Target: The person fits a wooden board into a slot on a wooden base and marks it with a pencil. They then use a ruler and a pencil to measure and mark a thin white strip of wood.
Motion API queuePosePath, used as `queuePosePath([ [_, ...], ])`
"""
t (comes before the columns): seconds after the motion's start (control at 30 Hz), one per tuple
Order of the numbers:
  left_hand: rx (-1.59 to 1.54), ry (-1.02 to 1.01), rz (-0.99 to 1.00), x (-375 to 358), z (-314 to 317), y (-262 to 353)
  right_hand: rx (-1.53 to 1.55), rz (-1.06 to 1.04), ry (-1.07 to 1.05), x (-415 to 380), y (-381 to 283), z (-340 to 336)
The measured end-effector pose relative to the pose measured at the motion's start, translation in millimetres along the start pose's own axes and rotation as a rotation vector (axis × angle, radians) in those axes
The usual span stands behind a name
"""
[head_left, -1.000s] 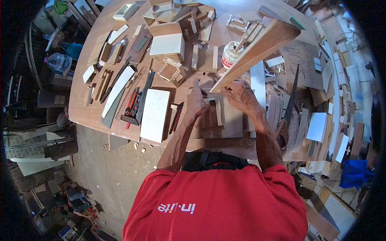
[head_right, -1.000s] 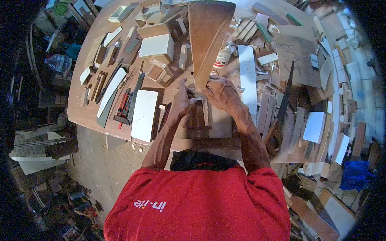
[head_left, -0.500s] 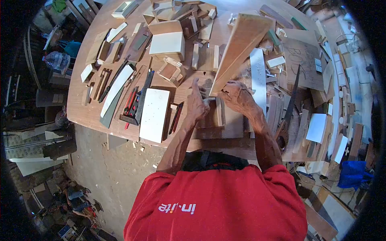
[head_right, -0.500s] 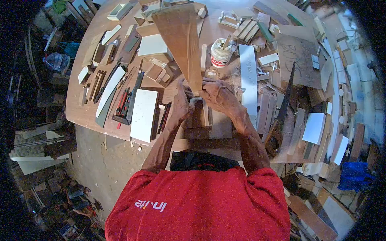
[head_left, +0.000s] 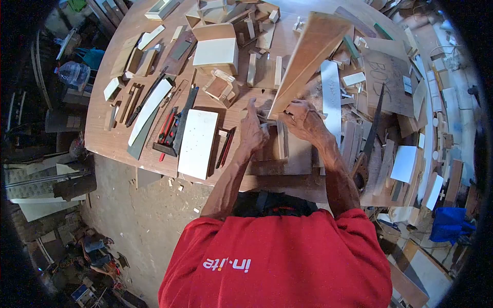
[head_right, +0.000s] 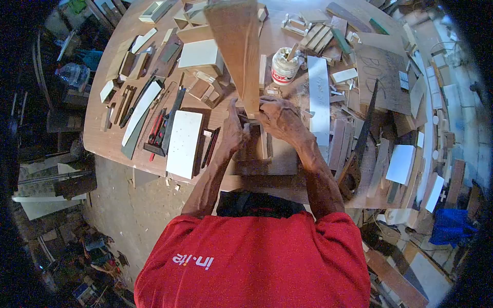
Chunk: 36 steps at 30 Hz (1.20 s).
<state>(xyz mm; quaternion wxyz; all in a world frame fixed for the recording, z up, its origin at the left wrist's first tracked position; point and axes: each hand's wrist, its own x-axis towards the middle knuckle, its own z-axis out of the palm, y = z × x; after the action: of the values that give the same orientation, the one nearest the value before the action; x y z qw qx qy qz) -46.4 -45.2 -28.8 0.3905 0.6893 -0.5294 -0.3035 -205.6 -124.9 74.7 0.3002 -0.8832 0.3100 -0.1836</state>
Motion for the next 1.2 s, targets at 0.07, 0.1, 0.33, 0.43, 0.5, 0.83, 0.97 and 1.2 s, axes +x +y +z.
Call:
queuePosePath([
  [0.07,0.018,0.008,0.000,0.0,-0.4,0.4,0.026,0.017,0.008,0.9,-3.0,-1.6],
  [0.1,0.018,0.008,0.000,-0.2,-0.6,-0.5,0.027,0.017,0.008,1.0,-1.6,-0.3],
  [0.33,0.032,-0.004,0.049,-0.2,-1.1,-3.4,0.013,-0.053,0.031,0.5,-4.4,0.6],
  [0.43,0.073,-0.004,0.076,0.5,1.1,-10.4,-0.038,-0.029,0.000,0.1,6.5,8.9],
  [0.5,0.100,0.001,0.112,0.3,0.8,-15.3,-0.079,0.010,-0.039,-0.5,9.2,10.7],
  [0.83,0.106,-0.064,0.097,-1.8,-7.5,-7.7,-0.037,-0.019,0.034,-2.1,1.0,4.6],
  [0.97,0.069,-0.109,0.077,-0.8,-13.3,1.5,-0.098,-0.034,-0.028,-3.7,7.1,7.0],
  [1.2,0.067,-0.031,0.139,1.6,-5.4,-9.2,-0.019,-0.010,0.017,-3.4,3.7,6.3],
])
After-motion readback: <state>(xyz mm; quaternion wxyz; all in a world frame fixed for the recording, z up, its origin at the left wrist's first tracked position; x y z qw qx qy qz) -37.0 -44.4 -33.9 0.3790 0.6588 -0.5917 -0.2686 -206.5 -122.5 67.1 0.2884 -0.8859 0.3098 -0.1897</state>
